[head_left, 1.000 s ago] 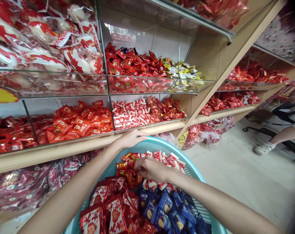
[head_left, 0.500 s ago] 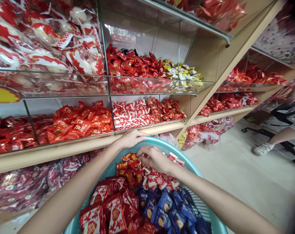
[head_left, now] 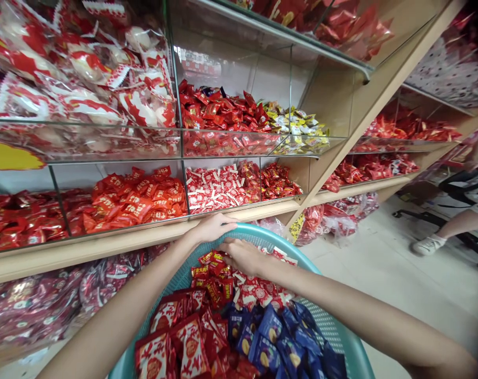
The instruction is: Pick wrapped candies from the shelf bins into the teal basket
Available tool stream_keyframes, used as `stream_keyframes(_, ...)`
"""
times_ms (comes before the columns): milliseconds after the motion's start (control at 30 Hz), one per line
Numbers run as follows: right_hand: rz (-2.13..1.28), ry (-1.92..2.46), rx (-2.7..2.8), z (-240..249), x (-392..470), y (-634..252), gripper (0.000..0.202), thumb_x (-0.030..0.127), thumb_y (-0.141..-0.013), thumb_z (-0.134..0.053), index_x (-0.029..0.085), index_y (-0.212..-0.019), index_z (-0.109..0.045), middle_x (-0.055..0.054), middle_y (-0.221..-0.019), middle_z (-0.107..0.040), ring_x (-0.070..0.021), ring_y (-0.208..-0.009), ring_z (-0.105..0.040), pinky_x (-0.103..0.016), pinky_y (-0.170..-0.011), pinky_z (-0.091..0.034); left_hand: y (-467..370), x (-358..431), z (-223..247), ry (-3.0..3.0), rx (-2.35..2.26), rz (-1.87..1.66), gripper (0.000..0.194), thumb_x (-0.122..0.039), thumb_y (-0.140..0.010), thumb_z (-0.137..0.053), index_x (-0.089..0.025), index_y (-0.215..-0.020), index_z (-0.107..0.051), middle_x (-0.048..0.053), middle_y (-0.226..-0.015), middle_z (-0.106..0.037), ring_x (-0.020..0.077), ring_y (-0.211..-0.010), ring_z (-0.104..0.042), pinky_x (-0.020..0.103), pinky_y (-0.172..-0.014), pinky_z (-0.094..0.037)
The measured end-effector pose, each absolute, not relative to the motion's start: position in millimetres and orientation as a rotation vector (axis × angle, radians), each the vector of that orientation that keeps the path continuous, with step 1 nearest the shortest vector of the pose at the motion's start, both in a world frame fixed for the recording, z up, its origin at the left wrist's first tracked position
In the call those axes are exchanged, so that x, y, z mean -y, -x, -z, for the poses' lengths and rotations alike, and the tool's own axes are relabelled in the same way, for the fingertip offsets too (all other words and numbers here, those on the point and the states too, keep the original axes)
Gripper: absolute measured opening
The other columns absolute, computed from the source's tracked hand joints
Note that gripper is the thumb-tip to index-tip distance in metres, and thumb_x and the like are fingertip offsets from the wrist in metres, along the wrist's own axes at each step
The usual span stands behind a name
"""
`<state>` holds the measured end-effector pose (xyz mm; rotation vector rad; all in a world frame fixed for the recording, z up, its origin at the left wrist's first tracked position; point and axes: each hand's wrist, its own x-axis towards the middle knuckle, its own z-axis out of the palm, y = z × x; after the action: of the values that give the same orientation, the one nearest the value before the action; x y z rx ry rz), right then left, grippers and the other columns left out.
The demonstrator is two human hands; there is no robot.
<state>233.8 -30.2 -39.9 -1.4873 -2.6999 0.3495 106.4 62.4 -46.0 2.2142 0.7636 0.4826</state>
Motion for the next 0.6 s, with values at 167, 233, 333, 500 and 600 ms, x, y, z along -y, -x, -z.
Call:
stream_keyframes(167, -0.204, 1.474, 2.752, 39, 34, -215, 0.022, 0.028, -0.086, -0.041, 0.019, -0.099, -0.055, -0.009, -0.097, -0.058, -0.0184, -0.074, -0.059, -0.028, -0.061, -0.043, -106, -63, 48, -2.219, -0.78, -0.492, 0.037, -0.04, -0.08, -0.05, -0.018, -0.105, -0.066, 0.004, -0.105, -0.067, 0.0206, -0.091, -0.06, 0.025, -0.082, -0.043)
stream_keyframes(233, -0.207, 1.422, 2.803, 43, 36, -206, 0.024, 0.034, -0.085, -0.043, 0.019, -0.099, -0.055, -0.008, -0.093, -0.058, -0.0193, -0.073, -0.06, -0.029, -0.059, -0.043, -107, -63, 48, -2.225, -0.786, -0.498, 0.038, -0.04, -0.08, -0.049, -0.018, -0.107, -0.065, 0.004, -0.107, -0.066, 0.0213, -0.094, -0.059, 0.026, -0.083, -0.043)
stream_keyframes(333, -0.194, 1.401, 2.859, 52, 41, -195, 0.028, 0.04, -0.081, -0.048, 0.018, -0.098, -0.055, -0.009, -0.091, -0.06, -0.0207, -0.073, -0.061, -0.029, -0.057, -0.045, -107, -63, 48, -2.232, -0.791, -0.492, 0.039, -0.041, -0.081, -0.047, -0.019, -0.109, -0.063, 0.004, -0.111, -0.064, 0.022, -0.098, -0.057, 0.027, -0.084, -0.042)
stream_keyframes(500, -0.138, 1.44, 2.859, 61, 44, -185, 0.023, 0.034, -0.08, -0.051, 0.017, -0.095, -0.054, -0.009, -0.09, -0.061, -0.0201, -0.073, -0.062, -0.028, -0.056, -0.046, -106, -62, 47, -2.205, -0.785, -0.486, 0.039, -0.04, -0.08, -0.049, -0.019, -0.109, -0.064, 0.004, -0.111, -0.064, 0.0218, -0.098, -0.057, 0.027, -0.085, -0.042)
stream_keyframes(600, -0.125, 1.392, 2.877, 64, 42, -184, 0.019, 0.027, -0.081, -0.048, 0.017, -0.096, -0.052, -0.008, -0.089, -0.061, -0.0187, -0.072, -0.062, -0.027, -0.055, -0.046, -105, -62, 47, -2.204, -0.784, -0.485, 0.038, -0.04, -0.081, -0.048, -0.019, -0.109, -0.064, 0.003, -0.111, -0.064, 0.0219, -0.098, -0.057, 0.027, -0.085, -0.042)
